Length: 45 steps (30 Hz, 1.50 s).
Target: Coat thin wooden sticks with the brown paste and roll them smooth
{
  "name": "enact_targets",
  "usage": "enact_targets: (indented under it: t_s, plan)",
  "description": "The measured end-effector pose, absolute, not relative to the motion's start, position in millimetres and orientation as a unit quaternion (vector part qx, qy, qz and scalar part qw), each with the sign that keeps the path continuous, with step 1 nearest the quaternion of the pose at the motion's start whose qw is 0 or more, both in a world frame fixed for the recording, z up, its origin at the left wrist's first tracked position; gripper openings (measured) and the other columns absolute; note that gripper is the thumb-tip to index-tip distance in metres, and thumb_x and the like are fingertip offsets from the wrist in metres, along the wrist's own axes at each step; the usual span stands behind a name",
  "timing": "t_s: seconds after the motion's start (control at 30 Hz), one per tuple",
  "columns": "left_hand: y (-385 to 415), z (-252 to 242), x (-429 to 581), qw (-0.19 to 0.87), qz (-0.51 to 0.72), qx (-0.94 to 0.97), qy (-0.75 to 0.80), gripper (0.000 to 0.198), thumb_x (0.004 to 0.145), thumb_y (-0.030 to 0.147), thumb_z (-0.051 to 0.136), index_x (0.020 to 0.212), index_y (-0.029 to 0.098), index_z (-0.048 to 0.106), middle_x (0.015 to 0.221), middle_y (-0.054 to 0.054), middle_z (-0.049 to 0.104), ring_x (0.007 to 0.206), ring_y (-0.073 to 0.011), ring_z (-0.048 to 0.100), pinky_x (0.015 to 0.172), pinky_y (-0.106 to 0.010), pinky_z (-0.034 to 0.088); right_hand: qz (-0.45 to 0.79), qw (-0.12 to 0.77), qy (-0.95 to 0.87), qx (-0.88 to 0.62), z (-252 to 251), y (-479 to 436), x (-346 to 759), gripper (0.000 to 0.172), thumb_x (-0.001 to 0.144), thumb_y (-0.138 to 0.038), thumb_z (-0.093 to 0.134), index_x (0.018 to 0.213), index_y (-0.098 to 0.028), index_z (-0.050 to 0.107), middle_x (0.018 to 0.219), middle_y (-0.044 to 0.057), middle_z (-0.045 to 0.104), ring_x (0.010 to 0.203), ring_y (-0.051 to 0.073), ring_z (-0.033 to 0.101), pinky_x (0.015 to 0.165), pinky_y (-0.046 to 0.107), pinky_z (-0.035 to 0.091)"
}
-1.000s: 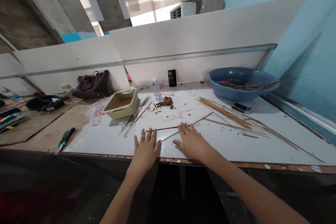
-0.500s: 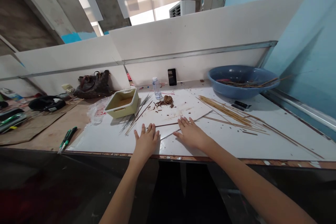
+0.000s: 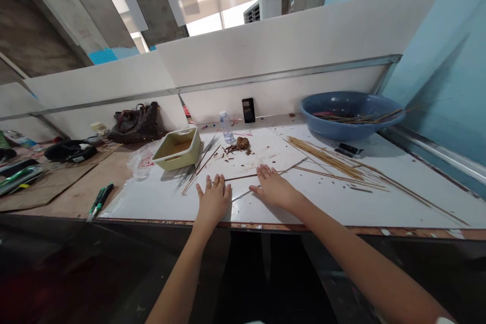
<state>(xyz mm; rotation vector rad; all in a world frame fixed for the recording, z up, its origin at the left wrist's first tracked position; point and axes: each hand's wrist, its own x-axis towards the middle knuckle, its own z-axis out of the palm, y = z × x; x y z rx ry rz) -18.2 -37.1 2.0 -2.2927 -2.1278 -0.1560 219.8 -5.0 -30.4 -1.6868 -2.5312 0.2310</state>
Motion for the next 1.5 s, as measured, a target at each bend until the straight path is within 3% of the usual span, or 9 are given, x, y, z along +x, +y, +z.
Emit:
enact_targets:
  t_s: [0.13,0.3,0.5,0.73,0.93,1.1,1.37,1.5]
  plan:
    - [-49,0,-21,0.012,-0.062,-0.736,-0.674,0.063,0.118,0.036,0.029,0.172,0.011,0.049,0.178,-0.016,0.046,0.174,-0.043,0.025,0.138,-0.077,0.016,0.058,0.063,-0.831,-0.55,-35,-20,220,0.1,0.113,-0.075,0.017,0.178,0.0,0.03,0.183,0.028,0.028,0.174,0.038,0.024,0.143,0.059,0.018]
    - [-58,-2,-28,0.003,-0.051,-0.739,-0.672,0.061,0.119,0.037,0.03,0.172,0.014,0.049,0.179,-0.013,0.046,0.174,-0.0438,0.025,0.137,-0.079,0.017,0.077,0.056,-0.833,-0.545,-36,-30,222,0.102,0.112,-0.077,0.019,0.176,0.001,0.033,0.181,0.028,0.033,0.173,0.038,0.028,0.142,0.058,0.021]
    - [-40,5,-23,0.003,-0.046,-0.735,-0.676,0.061,0.119,0.037,0.032,0.172,0.015,0.051,0.178,-0.014,0.047,0.174,-0.0431,0.025,0.137,-0.078,0.017,0.078,0.056,-0.816,-0.57,-26,-13,217,0.097,0.113,-0.067,0.026,0.176,0.006,0.028,0.184,0.029,0.024,0.175,0.037,0.021,0.144,0.054,0.017]
    - [-54,-2,-30,0.013,-0.058,-0.744,-0.665,0.06,0.118,0.036,0.032,0.171,0.016,0.052,0.176,-0.015,0.05,0.173,-0.0423,0.029,0.137,-0.078,0.019,0.074,0.059,-0.839,-0.535,-39,-23,231,0.098,0.112,-0.077,0.023,0.178,-0.005,0.036,0.181,0.025,0.037,0.172,0.037,0.033,0.142,0.055,0.025]
    - [-40,4,-23,-0.006,-0.062,-0.728,-0.683,0.062,0.117,0.036,0.032,0.171,0.012,0.051,0.178,-0.014,0.047,0.173,-0.0434,0.027,0.138,-0.076,0.017,0.076,0.048,-0.822,-0.563,-26,-9,219,0.097,0.113,-0.069,0.025,0.176,0.004,0.032,0.182,0.029,0.03,0.173,0.039,0.027,0.143,0.056,0.022]
    - [-60,-9,-27,0.018,-0.071,-0.733,-0.676,0.062,0.117,0.036,0.031,0.171,0.015,0.052,0.177,-0.014,0.048,0.173,-0.0422,0.029,0.138,-0.076,0.017,0.067,0.062,-0.819,-0.566,-43,-34,220,0.105,0.11,-0.079,0.023,0.177,0.001,0.033,0.183,0.027,0.03,0.173,0.039,0.029,0.143,0.053,0.023]
    - [-38,0,-26,0.0,-0.07,-0.728,-0.682,0.061,0.117,0.035,0.033,0.171,0.015,0.052,0.177,-0.015,0.048,0.172,-0.0438,0.029,0.137,-0.077,0.017,0.073,0.045,-0.816,-0.572,-24,-12,216,0.093,0.114,-0.066,0.03,0.176,0.004,0.033,0.181,0.03,0.032,0.173,0.038,0.029,0.142,0.055,0.023]
    - [-56,-7,-34,0.005,-0.073,-0.733,-0.676,0.061,0.117,0.036,0.032,0.171,0.016,0.052,0.177,-0.013,0.048,0.173,-0.0439,0.028,0.137,-0.077,0.017,0.064,0.043,-0.817,-0.571,-32,-30,220,0.099,0.113,-0.073,0.025,0.175,0.003,0.035,0.182,0.028,0.03,0.172,0.037,0.03,0.142,0.053,0.025]
